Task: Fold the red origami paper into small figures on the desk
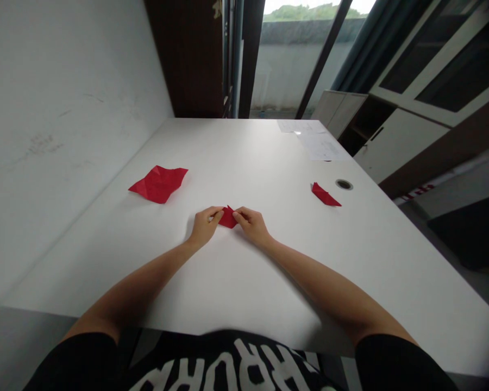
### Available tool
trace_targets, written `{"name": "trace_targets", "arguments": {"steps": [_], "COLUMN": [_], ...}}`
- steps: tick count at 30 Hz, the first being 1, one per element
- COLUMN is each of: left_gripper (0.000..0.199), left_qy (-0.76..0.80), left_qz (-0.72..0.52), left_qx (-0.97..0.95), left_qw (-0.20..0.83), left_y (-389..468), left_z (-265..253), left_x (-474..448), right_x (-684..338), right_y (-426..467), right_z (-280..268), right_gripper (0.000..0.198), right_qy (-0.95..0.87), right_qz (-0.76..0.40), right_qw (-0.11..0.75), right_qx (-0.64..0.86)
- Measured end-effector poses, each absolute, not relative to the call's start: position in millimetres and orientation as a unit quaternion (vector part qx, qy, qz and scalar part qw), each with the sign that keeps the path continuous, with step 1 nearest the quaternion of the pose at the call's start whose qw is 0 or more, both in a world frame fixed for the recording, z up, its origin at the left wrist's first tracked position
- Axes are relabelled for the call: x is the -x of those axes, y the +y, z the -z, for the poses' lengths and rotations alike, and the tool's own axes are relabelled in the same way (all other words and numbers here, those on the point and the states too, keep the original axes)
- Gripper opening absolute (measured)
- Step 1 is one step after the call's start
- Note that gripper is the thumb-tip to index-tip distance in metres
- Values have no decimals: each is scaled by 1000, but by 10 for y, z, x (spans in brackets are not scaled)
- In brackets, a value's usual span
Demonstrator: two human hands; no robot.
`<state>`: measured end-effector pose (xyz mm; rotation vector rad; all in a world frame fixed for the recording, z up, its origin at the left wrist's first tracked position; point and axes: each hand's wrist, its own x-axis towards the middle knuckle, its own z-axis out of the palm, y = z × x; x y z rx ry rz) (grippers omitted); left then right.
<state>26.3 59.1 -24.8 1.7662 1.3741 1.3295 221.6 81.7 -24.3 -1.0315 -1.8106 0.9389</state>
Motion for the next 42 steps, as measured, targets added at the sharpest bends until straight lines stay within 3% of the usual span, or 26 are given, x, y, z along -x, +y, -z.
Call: {"name": "trace_targets", "arguments": {"steps": [4,11,17,21,26,32,38,42], "left_gripper": [31,23,25,29,31,35,27,19], "left_qy": [497,480,499,512,498,474,454,477], "left_qz": [-514,-487,-479,-483,-533,-541,-500,-471], "left_qx": [-637,-695,-685,-648,-555,-532,-572,-650], "left_qw": [287,223,227,290,399,447,466,359], "left_y": [583,563,560,591,637,644,639,608], "left_z": [241,115,120,198,267,264,331,279], "left_x": [-271,-245,-241,-237,-235,-254,-255,-240], "right_x": [-2228,-2239,-2240,-2234,-2228,-2208,-2209,-2241], "right_y": [805,800,780,803,871,859,805,783], "right_z": [208,184,163,201,282,291,248,196], "right_gripper": [28,25,26,24,31,33,29,26], "right_qy": [-747,-774,-777,-746,-639,-614,-665,-717], "right_qz": [-348,-316,-309,-350,-486,-533,-433,-355], "right_qw": [419,411,413,425,476,482,486,461], "right_qx": [380,364,361,375,358,327,366,384]}}
